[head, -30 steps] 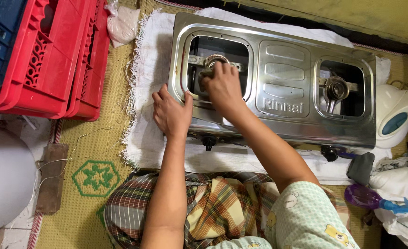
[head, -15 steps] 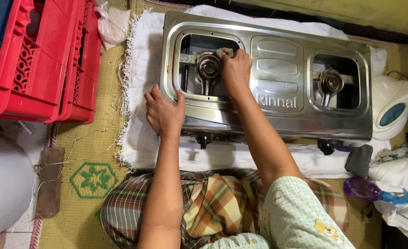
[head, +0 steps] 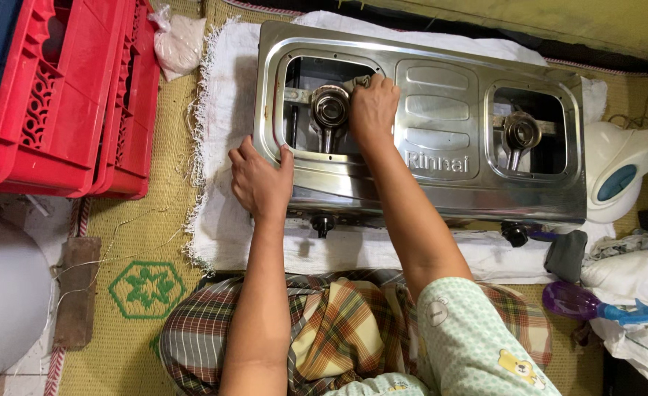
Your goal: The person scrubs the burners and surrounding stainless steel surface of a gas stove using a small abrasive pad, then switches to a larger dark sponge to wipe the entire top surface. The person works methodically around both burners and the central panel.
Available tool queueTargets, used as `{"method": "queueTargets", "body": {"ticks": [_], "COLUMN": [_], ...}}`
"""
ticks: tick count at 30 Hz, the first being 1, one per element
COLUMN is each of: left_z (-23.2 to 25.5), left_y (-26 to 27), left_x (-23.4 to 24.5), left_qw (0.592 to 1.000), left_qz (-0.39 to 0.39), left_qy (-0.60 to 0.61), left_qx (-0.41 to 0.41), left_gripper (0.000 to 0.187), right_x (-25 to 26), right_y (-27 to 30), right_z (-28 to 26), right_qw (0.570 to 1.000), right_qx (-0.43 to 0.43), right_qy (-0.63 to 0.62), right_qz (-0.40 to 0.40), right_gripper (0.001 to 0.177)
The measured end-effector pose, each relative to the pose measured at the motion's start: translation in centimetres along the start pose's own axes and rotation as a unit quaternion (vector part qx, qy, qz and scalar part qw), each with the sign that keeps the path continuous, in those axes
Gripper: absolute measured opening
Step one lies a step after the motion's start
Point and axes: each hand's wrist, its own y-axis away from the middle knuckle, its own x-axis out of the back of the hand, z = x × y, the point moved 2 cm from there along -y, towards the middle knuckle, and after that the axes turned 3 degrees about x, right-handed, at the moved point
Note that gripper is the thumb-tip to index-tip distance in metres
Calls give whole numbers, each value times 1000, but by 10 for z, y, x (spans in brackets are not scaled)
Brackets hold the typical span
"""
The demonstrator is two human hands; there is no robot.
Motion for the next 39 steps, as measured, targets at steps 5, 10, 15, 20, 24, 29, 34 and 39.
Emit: {"method": "queueTargets", "body": {"ticks": [5,10,15,20,24,29,34,39], "left_z": [0,1,0,1,0,1,1,3], "left_y": [3,0,1,-1,0,0,2,4], "left_x": [2,3,3,1,1,2,2,3], "left_qw": [1000,1000,1000,1000,1000,1000,1000,1000], "left_qz": [13,-2,-8,-7,-9,0,13,30], "left_qy": [-5,-1,-2,-3,-2,-1,6,8], "left_qx": [-8,2,5,2,7,0,1,-7], "left_gripper": [73,73,73,73,72,73,73,71], "right_x": [5,32,49,34,30,69,89,66], "right_y": [6,16,23,26,17,0,-4,-13], "right_z": [1,-4,0,2,6,6,-36,-84], "right_qw": [996,991,998,997,995,994,968,965], "right_qx": [-6,-6,10,17,6,-3,-10,14], "right_qy": [27,11,-34,-66,-80,-86,-238,-245], "right_qz": [-87,-136,-55,39,-60,-66,-76,-95], "right_gripper": [13,12,10,23,20,15,18,15]}}
